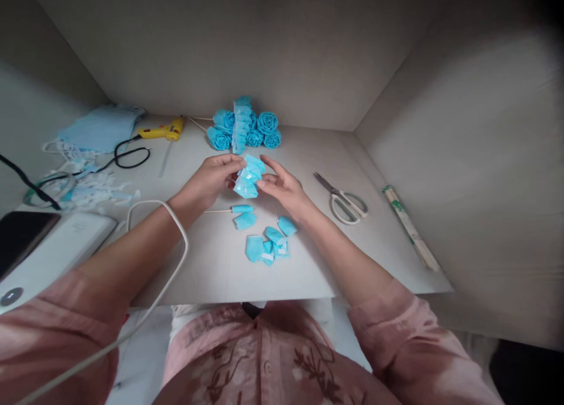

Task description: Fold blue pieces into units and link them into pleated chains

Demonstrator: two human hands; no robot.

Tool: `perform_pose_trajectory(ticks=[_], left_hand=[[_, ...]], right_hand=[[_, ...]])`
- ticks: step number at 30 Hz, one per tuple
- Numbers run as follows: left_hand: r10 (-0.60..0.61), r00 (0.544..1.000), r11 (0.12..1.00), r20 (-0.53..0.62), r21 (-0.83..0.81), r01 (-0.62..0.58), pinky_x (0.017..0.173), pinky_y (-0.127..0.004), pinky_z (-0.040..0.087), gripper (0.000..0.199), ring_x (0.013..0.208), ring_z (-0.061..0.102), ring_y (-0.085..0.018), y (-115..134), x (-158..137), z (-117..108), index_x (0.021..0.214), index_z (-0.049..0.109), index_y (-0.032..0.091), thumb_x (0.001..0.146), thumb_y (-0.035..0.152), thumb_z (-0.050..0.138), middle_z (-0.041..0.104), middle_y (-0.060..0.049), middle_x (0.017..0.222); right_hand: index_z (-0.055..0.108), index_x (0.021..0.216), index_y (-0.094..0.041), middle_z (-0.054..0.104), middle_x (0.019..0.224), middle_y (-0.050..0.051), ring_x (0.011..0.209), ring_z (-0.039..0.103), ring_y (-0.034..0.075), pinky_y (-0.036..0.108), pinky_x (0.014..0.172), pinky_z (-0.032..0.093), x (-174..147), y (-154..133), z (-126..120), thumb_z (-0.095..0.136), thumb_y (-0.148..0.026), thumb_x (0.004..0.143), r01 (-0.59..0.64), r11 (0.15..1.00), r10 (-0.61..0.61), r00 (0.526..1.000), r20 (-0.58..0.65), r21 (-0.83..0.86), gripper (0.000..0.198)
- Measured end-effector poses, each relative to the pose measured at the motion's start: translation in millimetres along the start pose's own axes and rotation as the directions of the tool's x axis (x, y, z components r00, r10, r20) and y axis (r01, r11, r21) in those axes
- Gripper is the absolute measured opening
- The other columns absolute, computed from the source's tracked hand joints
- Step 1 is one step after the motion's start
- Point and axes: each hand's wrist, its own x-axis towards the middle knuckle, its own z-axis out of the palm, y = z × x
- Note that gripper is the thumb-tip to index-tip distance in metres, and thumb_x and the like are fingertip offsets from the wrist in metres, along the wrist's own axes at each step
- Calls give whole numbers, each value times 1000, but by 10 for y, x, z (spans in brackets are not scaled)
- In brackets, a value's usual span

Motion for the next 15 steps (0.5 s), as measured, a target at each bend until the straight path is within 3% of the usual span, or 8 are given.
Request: perform_pose_trajectory(ticks=[5,11,15], left_hand=[[-9,1000,1000,27,-24,10,55,-22,42,17,57,55,-10,-40,-10,-12,78,66,15,72,29,73,61,0,66],[-38,998,999,48,-24,39,52,-22,40,24,56,56,-11,-39,-73,-7,79,65,14,76,37,72,61,-2,67],[-57,996,998,64,9,57,50,-21,39,30,59,58,-11,7,-136,-36,91,68,14,75,39,73,64,-3,72]], right_hand=[[55,130,-27,69,92,1,87,65,18,35,87,52,25,13,-11,78,-45,69,10,998,-7,998,-66,55,68],[62,121,-28,67,82,-1,78,62,15,30,81,51,53,30,-32,78,-41,67,49,999,-49,992,-115,-4,58],[61,122,-28,68,82,-1,79,63,16,30,81,51,62,37,-44,77,-40,68,35,998,-43,988,-147,-59,58]])
